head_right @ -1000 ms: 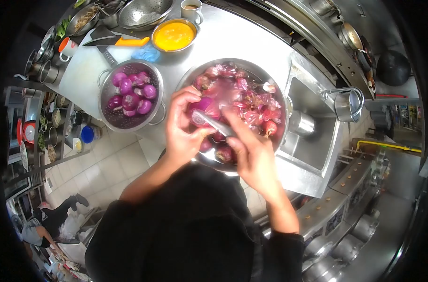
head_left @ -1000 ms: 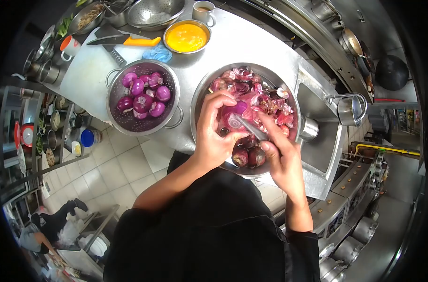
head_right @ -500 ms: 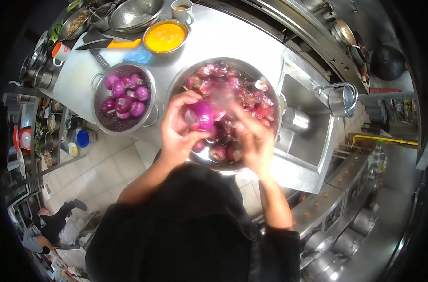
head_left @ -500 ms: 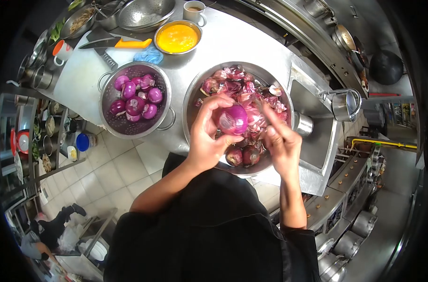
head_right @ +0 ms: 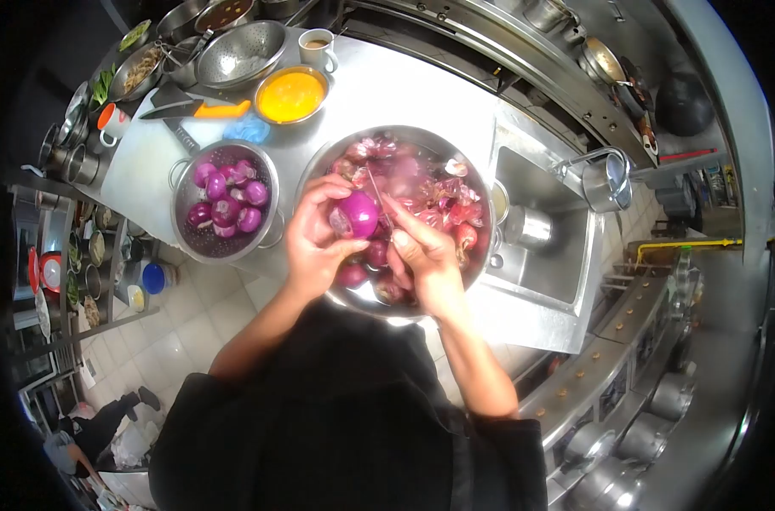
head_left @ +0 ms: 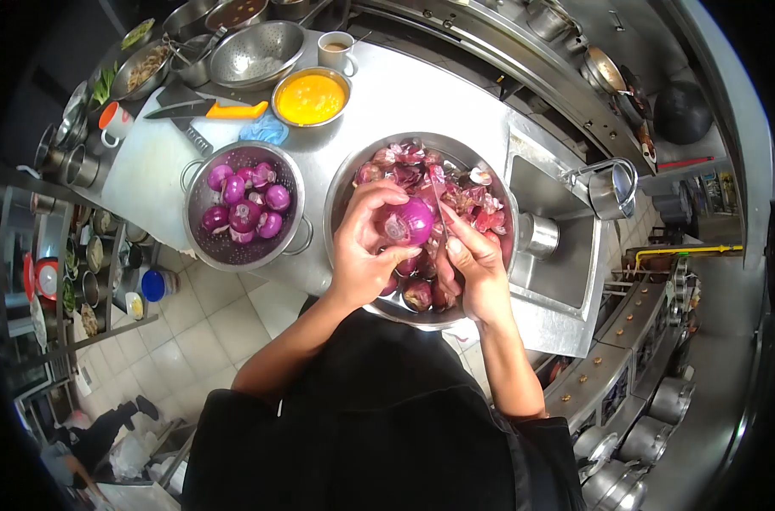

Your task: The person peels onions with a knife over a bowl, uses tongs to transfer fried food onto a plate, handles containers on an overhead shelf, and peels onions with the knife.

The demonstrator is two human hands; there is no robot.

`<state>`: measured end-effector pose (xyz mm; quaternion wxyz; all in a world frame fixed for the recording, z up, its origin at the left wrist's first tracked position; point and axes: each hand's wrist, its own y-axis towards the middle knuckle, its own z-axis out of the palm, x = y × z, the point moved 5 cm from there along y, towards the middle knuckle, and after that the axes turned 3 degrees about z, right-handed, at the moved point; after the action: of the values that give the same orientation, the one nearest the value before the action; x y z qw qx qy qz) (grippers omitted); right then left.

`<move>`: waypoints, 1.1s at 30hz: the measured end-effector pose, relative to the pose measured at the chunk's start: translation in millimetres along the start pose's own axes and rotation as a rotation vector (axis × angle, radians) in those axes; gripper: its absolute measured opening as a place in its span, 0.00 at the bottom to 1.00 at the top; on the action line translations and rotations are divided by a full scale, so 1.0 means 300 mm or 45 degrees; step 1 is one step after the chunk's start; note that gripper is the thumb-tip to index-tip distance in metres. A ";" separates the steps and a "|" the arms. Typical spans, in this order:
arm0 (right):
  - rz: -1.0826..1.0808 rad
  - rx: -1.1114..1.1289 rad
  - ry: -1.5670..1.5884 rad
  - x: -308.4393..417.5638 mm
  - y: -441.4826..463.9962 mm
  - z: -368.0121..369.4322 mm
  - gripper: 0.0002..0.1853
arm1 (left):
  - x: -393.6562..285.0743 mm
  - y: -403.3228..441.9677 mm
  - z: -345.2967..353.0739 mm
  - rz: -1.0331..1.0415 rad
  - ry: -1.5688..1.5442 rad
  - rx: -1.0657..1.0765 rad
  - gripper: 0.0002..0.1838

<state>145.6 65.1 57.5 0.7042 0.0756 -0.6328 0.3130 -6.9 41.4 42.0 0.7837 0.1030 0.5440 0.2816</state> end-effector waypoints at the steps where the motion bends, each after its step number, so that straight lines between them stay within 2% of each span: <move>1: -0.016 -0.015 0.063 -0.006 -0.004 -0.004 0.23 | -0.002 -0.004 -0.004 0.004 0.000 0.016 0.31; 3: -0.054 -0.035 0.137 -0.003 -0.010 -0.008 0.22 | 0.018 -0.005 -0.011 -0.177 -0.191 0.081 0.31; 4: -0.019 -0.001 0.334 -0.001 -0.021 -0.006 0.22 | 0.025 -0.014 -0.006 -0.293 -0.351 0.058 0.33; 5: 0.030 0.027 0.536 -0.009 -0.038 -0.002 0.22 | 0.028 -0.017 0.000 -0.308 -0.345 0.074 0.33; 7: 0.023 0.091 0.728 -0.023 -0.063 0.005 0.20 | 0.047 -0.058 0.017 -0.553 -0.677 0.009 0.34; 8: 0.017 0.092 0.745 -0.026 -0.074 0.002 0.20 | 0.055 -0.072 0.025 -0.593 -0.714 0.037 0.34; 10: -0.005 0.105 0.762 -0.023 -0.085 -0.014 0.20 | 0.037 -0.069 0.056 -0.610 -0.629 0.125 0.34; 12: -0.028 0.141 0.543 -0.034 -0.096 -0.033 0.20 | 0.015 -0.068 0.083 -0.618 -0.436 0.255 0.30; 13: -0.032 0.152 0.559 -0.030 -0.103 -0.035 0.20 | 0.011 -0.070 0.087 -0.621 -0.416 0.257 0.30; 16: 0.053 0.110 0.604 -0.043 -0.122 -0.046 0.21 | 0.030 -0.076 0.082 -0.786 -0.489 0.163 0.26; 21: -0.064 0.224 0.845 -0.094 -0.181 -0.043 0.22 | -0.015 -0.070 0.120 -0.685 -0.421 0.040 0.23; 23: -0.250 0.258 0.991 -0.075 -0.226 -0.086 0.22 | 0.002 -0.051 0.048 -0.625 -0.535 -0.253 0.20; 24: -0.246 0.204 0.985 -0.077 -0.239 -0.120 0.22 | -0.012 -0.039 0.029 -0.588 -0.427 -0.273 0.18; 25: -0.238 0.092 0.808 -0.083 -0.240 -0.159 0.23 | -0.033 -0.033 0.022 -0.568 -0.398 -0.262 0.18; 27: -0.209 -0.124 -0.055 -0.066 -0.194 -0.233 0.26 | -0.060 -0.067 0.054 -0.763 -0.536 -0.111 0.23; 28: -0.258 -0.237 -0.446 -0.067 -0.169 -0.259 0.33 | -0.065 -0.082 0.059 -0.840 -0.602 -0.176 0.22; 30: -0.348 -0.418 -0.907 -0.082 -0.146 -0.292 0.40 | -0.089 -0.098 0.081 -0.857 -0.664 -0.180 0.21; 32: -0.249 -0.374 -0.954 -0.086 -0.148 -0.304 0.41 | -0.115 -0.119 0.099 -0.876 -0.764 -0.229 0.19; 33: -0.394 -0.369 -1.019 -0.088 -0.155 -0.304 0.40 | -0.131 -0.135 0.097 -0.869 -0.748 -0.250 0.19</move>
<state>247.4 64.9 29.2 0.4458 0.1850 -0.8738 0.0585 23.3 -9.4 65.4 0.9587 -0.0814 0.2722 0.0164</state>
